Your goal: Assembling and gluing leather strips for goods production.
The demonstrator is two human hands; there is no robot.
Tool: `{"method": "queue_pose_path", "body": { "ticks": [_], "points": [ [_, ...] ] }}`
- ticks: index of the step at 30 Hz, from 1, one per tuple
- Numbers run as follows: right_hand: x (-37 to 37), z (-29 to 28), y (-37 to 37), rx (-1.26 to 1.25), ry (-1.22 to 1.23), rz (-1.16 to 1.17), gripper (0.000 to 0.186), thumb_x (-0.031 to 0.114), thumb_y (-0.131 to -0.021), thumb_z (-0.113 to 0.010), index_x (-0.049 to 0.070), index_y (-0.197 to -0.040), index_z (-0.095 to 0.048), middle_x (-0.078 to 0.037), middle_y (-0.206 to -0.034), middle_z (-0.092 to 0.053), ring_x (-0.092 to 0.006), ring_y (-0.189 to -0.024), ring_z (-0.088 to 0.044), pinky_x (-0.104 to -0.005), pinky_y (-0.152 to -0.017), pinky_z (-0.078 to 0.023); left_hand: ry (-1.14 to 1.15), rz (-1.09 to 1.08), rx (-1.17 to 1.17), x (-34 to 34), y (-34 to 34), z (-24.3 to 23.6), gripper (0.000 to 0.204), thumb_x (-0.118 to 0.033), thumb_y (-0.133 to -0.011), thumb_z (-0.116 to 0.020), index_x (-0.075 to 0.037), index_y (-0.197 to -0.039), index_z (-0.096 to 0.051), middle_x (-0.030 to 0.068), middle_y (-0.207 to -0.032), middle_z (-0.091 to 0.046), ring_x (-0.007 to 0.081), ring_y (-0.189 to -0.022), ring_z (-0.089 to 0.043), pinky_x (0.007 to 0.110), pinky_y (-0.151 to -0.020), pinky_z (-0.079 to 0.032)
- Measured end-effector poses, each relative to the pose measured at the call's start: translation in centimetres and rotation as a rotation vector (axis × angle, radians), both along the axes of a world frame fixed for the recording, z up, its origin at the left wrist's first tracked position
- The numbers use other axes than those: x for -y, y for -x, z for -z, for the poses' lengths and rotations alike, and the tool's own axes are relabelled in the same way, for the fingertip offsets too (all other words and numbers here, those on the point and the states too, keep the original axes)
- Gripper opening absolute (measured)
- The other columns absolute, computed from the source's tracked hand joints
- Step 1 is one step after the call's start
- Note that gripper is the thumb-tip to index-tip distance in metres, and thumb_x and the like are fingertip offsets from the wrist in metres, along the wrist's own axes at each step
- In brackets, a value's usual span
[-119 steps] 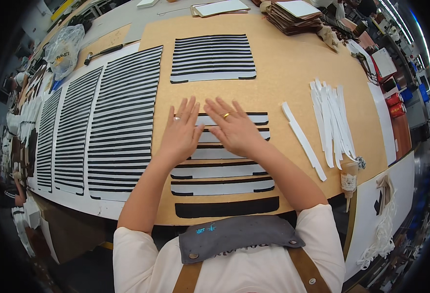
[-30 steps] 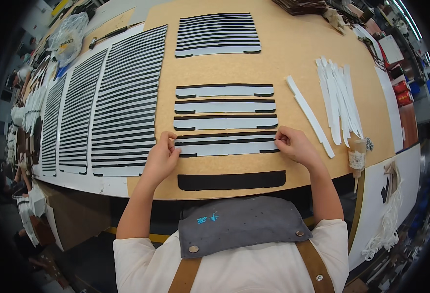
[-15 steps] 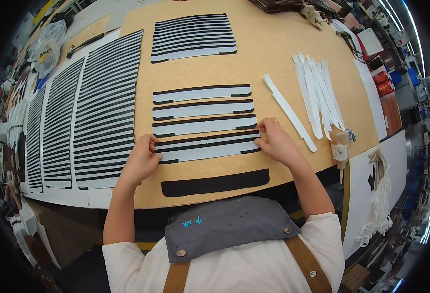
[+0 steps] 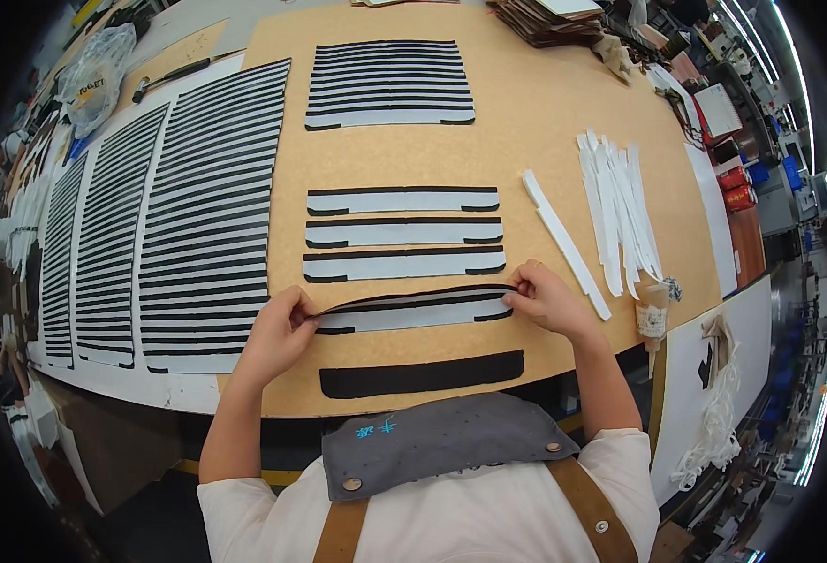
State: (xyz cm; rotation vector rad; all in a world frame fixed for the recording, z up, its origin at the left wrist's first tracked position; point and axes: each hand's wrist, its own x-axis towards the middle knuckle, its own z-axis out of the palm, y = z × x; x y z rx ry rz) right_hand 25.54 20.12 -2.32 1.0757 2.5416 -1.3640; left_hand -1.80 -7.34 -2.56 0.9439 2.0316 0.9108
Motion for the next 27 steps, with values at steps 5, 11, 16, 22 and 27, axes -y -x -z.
{"method": "queue_pose_path", "body": {
  "ticks": [5, 11, 16, 22, 27],
  "points": [
    [-3.2, -2.4, 2.9, -0.06, 0.172, 0.076, 0.018, 0.015, -0.085, -0.07, 0.004, -0.087, -0.055, 0.002, -0.073, -0.051, -0.0048, -0.066, -0.045, -0.0217, -0.057, -0.036, -0.059, -0.071, 0.112, -2.1, 2.9, -1.6, 0.014, 0.002, -0.081, -0.064, -0.005, -0.085, -0.053, -0.0042, -0.075, -0.051, 0.004, -0.068, -0.043, 0.02, -0.063, -0.038],
    [-10.0, -0.6, 11.3, -0.327, 0.111, 0.182, 0.019, 0.018, -0.087, -0.067, 0.003, -0.085, -0.056, 0.001, -0.072, -0.051, -0.0078, -0.065, -0.044, -0.0248, -0.058, -0.039, -0.273, -0.137, -0.004, -9.4, 11.0, -0.5, 0.015, -0.004, -0.085, -0.064, -0.001, -0.098, -0.057, 0.0, -0.083, -0.056, 0.0098, -0.076, -0.052, 0.025, -0.074, -0.045],
    [-15.7, 3.7, 17.0, -0.389, 0.084, 0.256, 0.018, 0.017, -0.088, -0.065, 0.002, -0.085, -0.057, -0.001, -0.073, -0.057, -0.0095, -0.066, -0.05, -0.0263, -0.058, -0.041, -0.214, -0.228, -0.199, -15.7, 15.4, 2.1, 0.023, -0.007, -0.085, -0.063, -0.001, -0.106, -0.056, 0.0027, -0.085, -0.056, 0.0136, -0.076, -0.056, 0.028, -0.073, -0.048],
    [-16.7, 4.4, 18.7, -0.288, -0.052, 0.278, 0.016, 0.016, -0.084, -0.064, 0.002, -0.081, -0.057, -0.005, -0.07, -0.058, -0.0143, -0.064, -0.056, -0.0294, -0.057, -0.044, -0.069, -0.231, -0.33, -18.1, 17.1, 3.7, 0.029, -0.008, -0.085, -0.061, -0.004, -0.112, -0.052, 0.006, -0.082, -0.059, 0.019, -0.074, -0.06, 0.033, -0.071, -0.049],
    [-16.6, 4.3, 18.4, -0.278, -0.048, 0.29, 0.015, 0.016, -0.084, -0.063, 0.003, -0.08, -0.055, -0.006, -0.069, -0.058, -0.0144, -0.063, -0.054, -0.0296, -0.057, -0.044, -0.016, -0.247, -0.323, -18.4, 16.3, 3.0, 0.03, -0.008, -0.087, -0.06, -0.003, -0.114, -0.05, 0.0062, -0.082, -0.06, 0.0196, -0.076, -0.062, 0.033, -0.072, -0.05]
  ]
}}
